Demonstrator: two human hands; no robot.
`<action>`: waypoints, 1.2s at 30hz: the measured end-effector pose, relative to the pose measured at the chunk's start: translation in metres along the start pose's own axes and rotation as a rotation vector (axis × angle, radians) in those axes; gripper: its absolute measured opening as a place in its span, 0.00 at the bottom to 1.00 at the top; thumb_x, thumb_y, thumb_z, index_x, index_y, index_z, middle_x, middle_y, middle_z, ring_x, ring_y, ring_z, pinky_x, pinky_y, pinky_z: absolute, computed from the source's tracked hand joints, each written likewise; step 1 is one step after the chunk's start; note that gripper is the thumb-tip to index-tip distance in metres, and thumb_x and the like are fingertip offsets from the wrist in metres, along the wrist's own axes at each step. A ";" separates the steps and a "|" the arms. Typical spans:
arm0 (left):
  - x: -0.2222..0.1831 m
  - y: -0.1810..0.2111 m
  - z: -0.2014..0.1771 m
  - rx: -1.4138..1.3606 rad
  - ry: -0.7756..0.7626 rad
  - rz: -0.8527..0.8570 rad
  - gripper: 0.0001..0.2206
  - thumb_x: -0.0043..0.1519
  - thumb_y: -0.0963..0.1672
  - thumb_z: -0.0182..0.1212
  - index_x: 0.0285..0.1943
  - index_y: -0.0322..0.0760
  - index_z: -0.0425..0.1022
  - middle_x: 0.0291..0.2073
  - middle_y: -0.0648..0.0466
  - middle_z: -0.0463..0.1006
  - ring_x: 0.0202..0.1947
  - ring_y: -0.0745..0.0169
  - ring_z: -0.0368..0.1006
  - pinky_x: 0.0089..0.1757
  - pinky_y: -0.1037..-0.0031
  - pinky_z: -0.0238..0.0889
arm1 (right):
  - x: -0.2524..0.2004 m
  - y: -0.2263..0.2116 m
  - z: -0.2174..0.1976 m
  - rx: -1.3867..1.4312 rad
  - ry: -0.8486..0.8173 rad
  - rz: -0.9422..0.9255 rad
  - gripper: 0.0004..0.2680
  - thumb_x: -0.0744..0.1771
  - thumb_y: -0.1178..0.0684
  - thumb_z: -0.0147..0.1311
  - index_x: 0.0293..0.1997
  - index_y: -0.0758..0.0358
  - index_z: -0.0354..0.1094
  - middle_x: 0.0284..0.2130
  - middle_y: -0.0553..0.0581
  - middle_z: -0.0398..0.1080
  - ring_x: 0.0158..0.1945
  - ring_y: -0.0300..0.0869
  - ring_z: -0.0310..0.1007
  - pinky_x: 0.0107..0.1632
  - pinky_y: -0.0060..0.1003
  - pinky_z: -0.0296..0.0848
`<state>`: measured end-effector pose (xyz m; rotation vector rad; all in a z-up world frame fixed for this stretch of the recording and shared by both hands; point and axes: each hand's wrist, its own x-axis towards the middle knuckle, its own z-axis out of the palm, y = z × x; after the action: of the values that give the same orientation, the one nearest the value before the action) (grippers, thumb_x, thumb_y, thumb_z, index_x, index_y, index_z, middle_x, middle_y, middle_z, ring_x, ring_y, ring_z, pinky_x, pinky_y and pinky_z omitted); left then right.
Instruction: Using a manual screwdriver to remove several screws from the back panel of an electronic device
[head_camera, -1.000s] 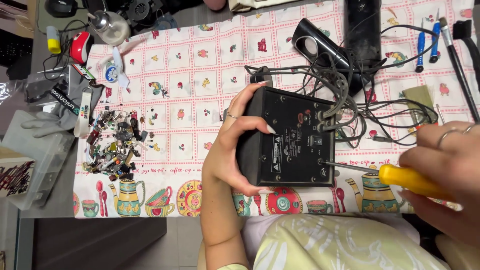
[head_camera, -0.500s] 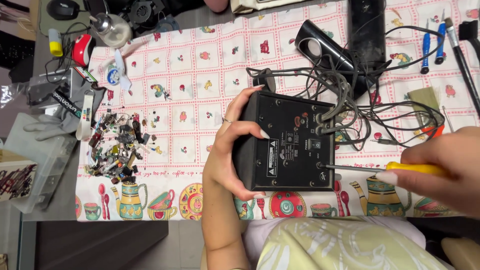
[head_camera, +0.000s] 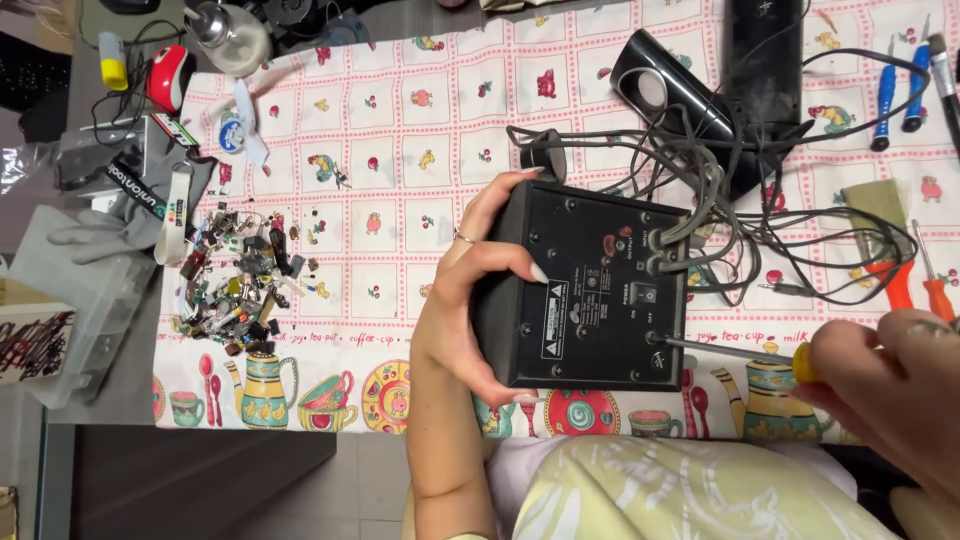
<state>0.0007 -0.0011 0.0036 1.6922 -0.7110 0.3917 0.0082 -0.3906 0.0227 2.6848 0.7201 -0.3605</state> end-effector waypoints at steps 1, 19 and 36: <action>0.001 0.002 0.001 0.005 -0.001 -0.014 0.31 0.47 0.60 0.66 0.54 0.46 0.66 0.69 0.27 0.55 0.75 0.26 0.54 0.70 0.40 0.50 | 0.000 0.002 0.012 -0.040 0.277 -0.135 0.17 0.69 0.29 0.41 0.39 0.53 0.59 0.20 0.50 0.57 0.19 0.41 0.54 0.29 0.34 0.58; 0.002 0.003 0.006 0.047 -0.041 -0.040 0.32 0.47 0.61 0.64 0.54 0.46 0.66 0.73 0.30 0.52 0.76 0.30 0.52 0.71 0.44 0.46 | -0.005 -0.004 -0.024 -0.304 0.797 -0.574 0.11 0.67 0.62 0.46 0.50 0.71 0.75 0.25 0.66 0.67 0.22 0.56 0.64 0.28 0.50 0.60; 0.001 0.003 0.007 0.061 -0.032 -0.044 0.32 0.48 0.61 0.64 0.55 0.46 0.66 0.72 0.28 0.52 0.77 0.28 0.50 0.71 0.42 0.45 | 0.046 -0.005 -0.103 0.620 -0.717 0.382 0.17 0.66 0.38 0.61 0.24 0.61 0.83 0.05 0.62 0.78 0.09 0.42 0.73 0.28 0.29 0.77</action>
<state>-0.0017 -0.0089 0.0050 1.7725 -0.6896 0.3589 0.0603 -0.3270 0.1004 2.7942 -0.1509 -1.5275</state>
